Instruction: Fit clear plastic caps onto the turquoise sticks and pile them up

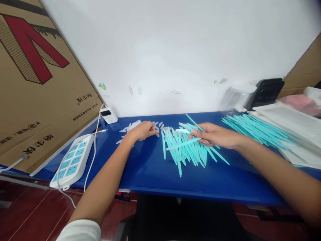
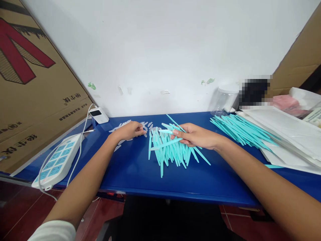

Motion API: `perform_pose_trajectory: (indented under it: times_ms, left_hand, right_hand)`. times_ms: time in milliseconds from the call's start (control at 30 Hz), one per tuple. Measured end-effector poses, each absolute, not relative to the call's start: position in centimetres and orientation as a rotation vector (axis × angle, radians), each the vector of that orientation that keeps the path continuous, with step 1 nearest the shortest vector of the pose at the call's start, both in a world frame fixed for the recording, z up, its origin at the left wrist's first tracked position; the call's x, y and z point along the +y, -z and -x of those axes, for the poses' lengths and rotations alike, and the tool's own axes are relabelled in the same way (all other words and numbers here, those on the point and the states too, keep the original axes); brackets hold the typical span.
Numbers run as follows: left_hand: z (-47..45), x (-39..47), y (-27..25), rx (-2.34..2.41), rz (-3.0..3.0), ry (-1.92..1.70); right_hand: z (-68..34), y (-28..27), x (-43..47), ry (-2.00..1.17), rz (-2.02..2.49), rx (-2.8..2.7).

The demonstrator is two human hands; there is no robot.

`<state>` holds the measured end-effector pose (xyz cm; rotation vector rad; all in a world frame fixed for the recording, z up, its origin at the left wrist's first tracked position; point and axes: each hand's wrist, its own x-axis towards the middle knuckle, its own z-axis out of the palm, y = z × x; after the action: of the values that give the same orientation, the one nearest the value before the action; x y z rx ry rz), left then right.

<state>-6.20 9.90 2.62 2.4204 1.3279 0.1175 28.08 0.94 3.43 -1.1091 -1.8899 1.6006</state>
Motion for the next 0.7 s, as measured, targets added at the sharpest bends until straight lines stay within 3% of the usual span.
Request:
perform_pose_trajectory:
  times_ms: [267,567,700]
  left_hand:
    - [5.9,9.6,-3.0,1.326,-2.464,-0.291]
    - [5.3,9.6,-2.3,1.174,-2.567,-0.167]
    - [4.9,9.3,-2.2,1.235,-2.532,-0.284]
  right_hand:
    - [-28.1,-3.3,1.0,-1.582,1.134,-1.886]
    - [-27.9,-3.5,0.9,-1.583,1.149,-1.882]
    - [-28.1,-3.3,1.1,-1.662,1.077,-1.867]
